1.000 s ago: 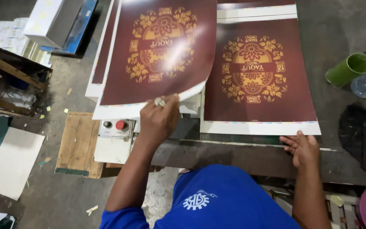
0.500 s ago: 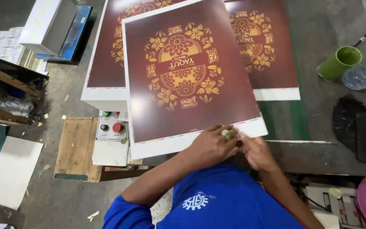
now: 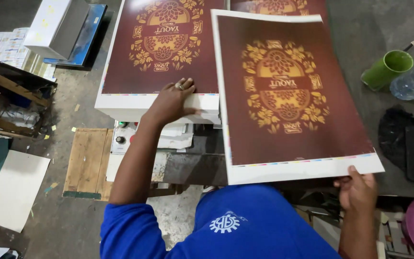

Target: The person repeatedly picks up large, maroon-colored printed sheets from a stack on a machine and places them onto a separate stack on the right side of the table. The person handles the sheets by hand, moving them one by one in a repetitive motion.

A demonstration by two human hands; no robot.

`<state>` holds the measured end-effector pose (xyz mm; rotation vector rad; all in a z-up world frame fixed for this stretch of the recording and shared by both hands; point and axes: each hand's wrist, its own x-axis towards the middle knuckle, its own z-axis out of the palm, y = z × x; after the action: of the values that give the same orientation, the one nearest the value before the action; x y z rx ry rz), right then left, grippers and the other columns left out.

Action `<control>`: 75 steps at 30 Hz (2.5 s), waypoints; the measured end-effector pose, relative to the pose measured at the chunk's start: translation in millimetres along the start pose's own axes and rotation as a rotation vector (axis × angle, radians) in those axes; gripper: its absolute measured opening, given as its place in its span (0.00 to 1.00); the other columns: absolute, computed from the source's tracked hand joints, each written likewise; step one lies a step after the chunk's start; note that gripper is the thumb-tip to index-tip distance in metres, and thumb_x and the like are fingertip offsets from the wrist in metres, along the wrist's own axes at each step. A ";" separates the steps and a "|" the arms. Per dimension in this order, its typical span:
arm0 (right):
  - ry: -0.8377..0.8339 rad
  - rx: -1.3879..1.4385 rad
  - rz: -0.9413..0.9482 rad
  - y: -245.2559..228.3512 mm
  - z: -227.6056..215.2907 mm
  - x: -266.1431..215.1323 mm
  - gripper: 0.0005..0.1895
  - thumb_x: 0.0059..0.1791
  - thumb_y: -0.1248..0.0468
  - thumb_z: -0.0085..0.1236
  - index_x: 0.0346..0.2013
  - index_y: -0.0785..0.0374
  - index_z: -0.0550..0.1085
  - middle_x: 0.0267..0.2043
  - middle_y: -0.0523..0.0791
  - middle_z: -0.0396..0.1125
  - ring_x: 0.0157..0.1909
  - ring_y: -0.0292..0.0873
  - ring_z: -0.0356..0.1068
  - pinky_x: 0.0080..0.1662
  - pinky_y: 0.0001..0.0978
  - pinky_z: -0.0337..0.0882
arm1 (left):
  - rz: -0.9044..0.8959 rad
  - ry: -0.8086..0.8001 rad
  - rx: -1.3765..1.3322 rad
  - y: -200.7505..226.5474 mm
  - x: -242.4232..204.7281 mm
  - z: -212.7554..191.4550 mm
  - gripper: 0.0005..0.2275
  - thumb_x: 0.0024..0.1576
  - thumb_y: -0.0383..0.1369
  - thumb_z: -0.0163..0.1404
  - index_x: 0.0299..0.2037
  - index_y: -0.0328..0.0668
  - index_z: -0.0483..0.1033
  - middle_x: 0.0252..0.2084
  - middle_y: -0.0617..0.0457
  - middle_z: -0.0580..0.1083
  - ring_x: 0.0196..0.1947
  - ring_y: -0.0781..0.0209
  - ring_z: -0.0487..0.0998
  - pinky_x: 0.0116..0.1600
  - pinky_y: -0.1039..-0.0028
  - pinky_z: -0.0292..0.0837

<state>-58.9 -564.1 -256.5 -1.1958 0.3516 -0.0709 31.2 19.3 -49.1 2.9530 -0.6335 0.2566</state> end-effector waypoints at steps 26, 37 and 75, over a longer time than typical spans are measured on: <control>0.051 -0.228 0.035 41.2 12.6 18.0 0.15 0.60 0.67 0.48 0.61 0.67 0.65 0.47 0.50 0.70 0.37 0.43 0.73 0.30 0.33 0.71 | -0.049 0.510 0.041 82.4 -38.1 -60.3 0.01 0.62 0.24 0.52 0.40 0.39 0.75 0.22 0.51 0.72 0.23 0.55 0.75 0.32 0.63 0.71; 0.028 -0.318 0.226 15.2 77.7 26.1 0.32 0.57 0.62 0.46 0.75 0.61 0.52 0.49 0.54 0.74 0.42 0.46 0.76 0.34 0.32 0.73 | 0.080 0.590 -0.083 125.8 -43.2 -46.0 0.07 0.58 0.26 0.56 0.44 0.34 0.76 0.40 0.44 0.79 0.34 0.51 0.80 0.39 0.65 0.76; 0.067 -0.057 -0.013 13.6 -43.5 -14.1 0.17 0.60 0.68 0.50 0.65 0.60 0.66 0.48 0.45 0.71 0.39 0.41 0.73 0.32 0.32 0.69 | -0.043 0.058 -0.299 -9.7 -6.3 -35.1 0.16 0.56 0.42 0.60 0.49 0.41 0.82 0.51 0.45 0.79 0.45 0.45 0.81 0.48 0.58 0.75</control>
<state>-87.3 -594.8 -279.6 -1.2544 0.4071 -0.1134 24.7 35.6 -16.6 2.6593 -0.5463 0.2204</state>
